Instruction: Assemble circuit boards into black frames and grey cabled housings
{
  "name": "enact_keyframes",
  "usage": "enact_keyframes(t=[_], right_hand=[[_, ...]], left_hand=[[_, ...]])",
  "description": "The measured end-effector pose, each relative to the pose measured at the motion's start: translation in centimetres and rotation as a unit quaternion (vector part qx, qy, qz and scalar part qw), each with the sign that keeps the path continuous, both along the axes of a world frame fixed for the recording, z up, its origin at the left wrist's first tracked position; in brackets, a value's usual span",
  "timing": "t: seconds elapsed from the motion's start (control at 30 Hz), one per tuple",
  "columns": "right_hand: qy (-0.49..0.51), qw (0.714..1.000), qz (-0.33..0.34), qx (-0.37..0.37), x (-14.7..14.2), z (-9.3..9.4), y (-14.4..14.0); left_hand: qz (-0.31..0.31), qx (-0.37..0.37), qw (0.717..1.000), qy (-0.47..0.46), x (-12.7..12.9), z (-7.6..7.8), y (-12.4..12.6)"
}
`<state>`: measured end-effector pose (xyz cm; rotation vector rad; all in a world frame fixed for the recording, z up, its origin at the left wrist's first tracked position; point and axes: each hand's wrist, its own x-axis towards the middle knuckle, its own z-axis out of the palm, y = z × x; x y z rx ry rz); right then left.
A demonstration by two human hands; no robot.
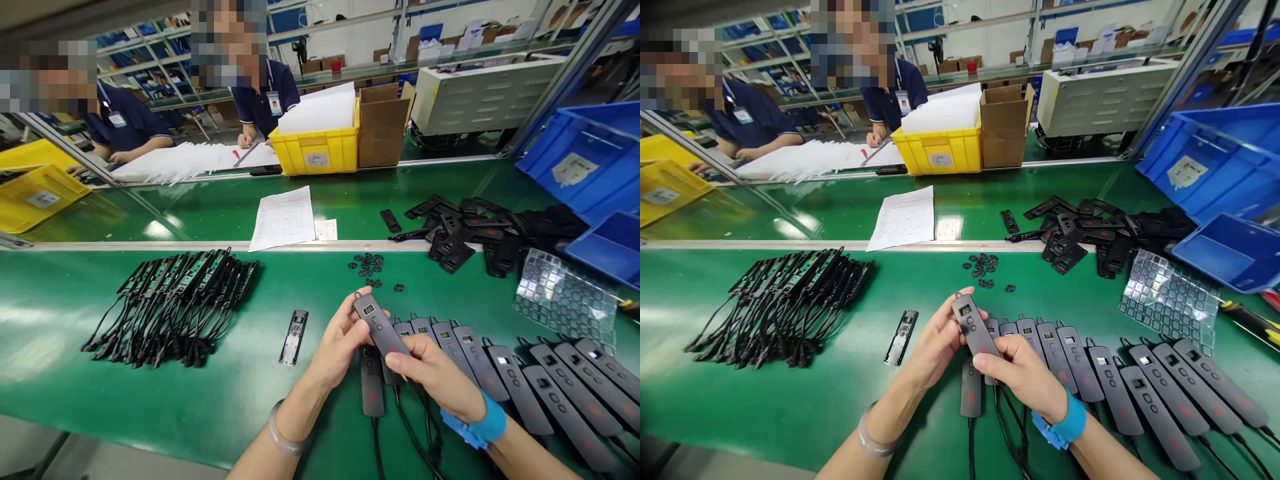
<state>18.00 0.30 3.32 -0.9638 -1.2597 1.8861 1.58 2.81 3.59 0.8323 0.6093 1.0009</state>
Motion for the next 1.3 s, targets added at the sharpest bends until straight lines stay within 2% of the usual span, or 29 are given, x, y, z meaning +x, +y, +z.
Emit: enact_keyframes(t=[0.13,0.33,0.53,0.7,0.8,0.9,0.97,1.03,1.13,1.2,1.3], right_hand=[[-0.135,0.987,-0.052,0.076,-0.5,-0.8,-0.1],[-0.216,0.963,-0.104,0.126,-1.0,-2.1,-0.8],[-0.252,0.944,-0.129,0.171,-0.9,-1.6,-0.3],[-0.268,0.938,-0.106,0.192,-0.5,-0.9,-0.2],[-0.29,0.929,-0.086,0.212,-0.5,-0.7,-0.6],[-0.324,0.914,-0.076,0.233,-0.8,-0.4,-1.1],[-0.336,0.911,-0.068,0.231,-0.8,-0.4,-1.3],[-0.327,0.921,-0.046,0.209,-0.7,-0.5,-1.2],[-0.292,0.943,-0.01,0.162,-0.4,-0.9,-0.7],[-0.284,0.947,-0.011,0.148,-0.3,-1.2,-0.3],[-0.301,0.94,-0.032,0.161,-0.5,-1.4,-0.3]], left_hand=[[0.016,-0.047,0.997,0.055,0.7,-0.3,-0.6],[0.045,-0.065,0.996,0.048,1.3,-0.6,-1.0],[0.067,-0.067,0.994,0.053,2.0,-1.2,-1.1],[0.026,-0.063,0.998,-0.002,1.7,-1.2,-0.4],[0.053,-0.126,0.988,-0.067,1.6,-1.1,0.2],[0.076,-0.162,0.98,-0.087,1.7,-1.3,0.5],[0.072,-0.172,0.979,-0.081,1.7,-1.5,0.6],[0.073,-0.172,0.981,-0.052,1.4,-1.6,0.6],[0.052,-0.125,0.991,0.009,0.8,-1.3,0.7],[0.018,-0.096,0.994,0.04,0.5,-1.1,0.7],[-0.005,-0.083,0.994,0.065,0.5,-0.7,0.5]])
